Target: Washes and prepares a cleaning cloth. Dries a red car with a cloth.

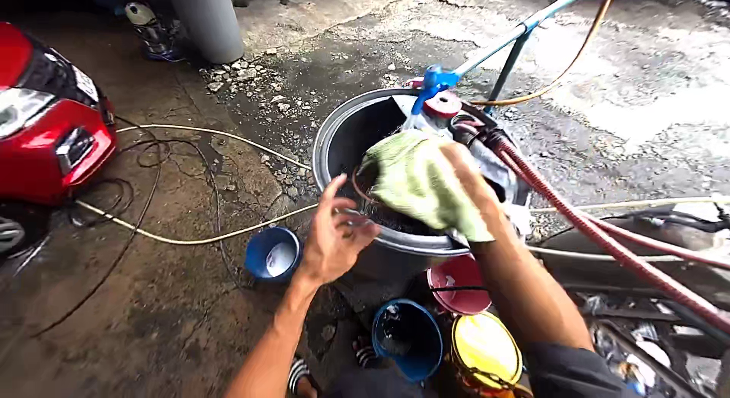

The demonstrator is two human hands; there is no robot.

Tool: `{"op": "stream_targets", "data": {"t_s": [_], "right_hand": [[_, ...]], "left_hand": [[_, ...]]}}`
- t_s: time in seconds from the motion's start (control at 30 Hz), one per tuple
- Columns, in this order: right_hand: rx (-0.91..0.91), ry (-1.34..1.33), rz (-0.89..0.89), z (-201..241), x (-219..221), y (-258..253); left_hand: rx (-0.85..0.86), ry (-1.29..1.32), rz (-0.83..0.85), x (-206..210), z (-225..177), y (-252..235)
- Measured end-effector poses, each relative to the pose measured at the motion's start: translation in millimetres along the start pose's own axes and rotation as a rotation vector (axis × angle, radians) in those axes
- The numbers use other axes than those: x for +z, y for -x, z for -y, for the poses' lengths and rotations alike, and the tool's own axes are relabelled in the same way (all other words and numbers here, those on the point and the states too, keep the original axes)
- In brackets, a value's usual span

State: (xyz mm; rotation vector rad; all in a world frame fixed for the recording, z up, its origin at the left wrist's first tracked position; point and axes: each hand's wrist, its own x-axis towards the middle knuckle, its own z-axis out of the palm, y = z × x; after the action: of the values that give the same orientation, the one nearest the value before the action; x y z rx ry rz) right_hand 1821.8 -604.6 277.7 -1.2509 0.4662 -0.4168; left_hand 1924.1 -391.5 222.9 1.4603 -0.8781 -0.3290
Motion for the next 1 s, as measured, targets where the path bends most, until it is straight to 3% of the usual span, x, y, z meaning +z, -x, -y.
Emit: {"op": "stream_targets", "data": {"t_s": [0.07,0.13,0.23,0.4,0.47,0.53,0.63,0.7,0.77,0.83,0.93,1.0], "right_hand": [[-0.028,0.287,-0.063,-58,63,11],[-0.005,0.435,-0.136,-121,96,34],[0.049,0.368,-0.227,-226,126,73],[0.049,0.147,-0.55,-328,197,113],[0.107,-0.053,-0.539,-347,212,140],[0.135,-0.058,-0.472,-349,220,160],[0.15,0.046,-0.551,-360,226,170],[0.137,-0.137,-0.689,-377,208,177],[0.024,-0.469,-0.791,-388,185,184],[-0.147,-0.834,-0.707,-378,167,179],[-0.175,-0.933,-0.68,-354,172,159],[-0.197,-0.95,-0.696,-341,175,146]], "left_hand": [[-0.04,0.021,0.038,-25,-1,-6],[-0.15,0.115,0.134,-64,22,7],[-0.39,0.269,0.266,-108,81,35],[-0.526,-0.167,0.848,-123,160,67],[-0.553,-0.304,1.004,-124,162,81],[-0.592,-0.372,1.102,-120,155,92],[-0.757,-0.158,1.087,-133,163,93],[-0.819,-0.015,1.022,-159,169,69],[-0.732,-0.057,1.041,-202,165,42],[-0.57,-0.271,1.112,-241,152,28],[-0.433,-0.557,1.203,-262,132,37],[-0.393,-0.516,1.202,-269,132,47]]}}
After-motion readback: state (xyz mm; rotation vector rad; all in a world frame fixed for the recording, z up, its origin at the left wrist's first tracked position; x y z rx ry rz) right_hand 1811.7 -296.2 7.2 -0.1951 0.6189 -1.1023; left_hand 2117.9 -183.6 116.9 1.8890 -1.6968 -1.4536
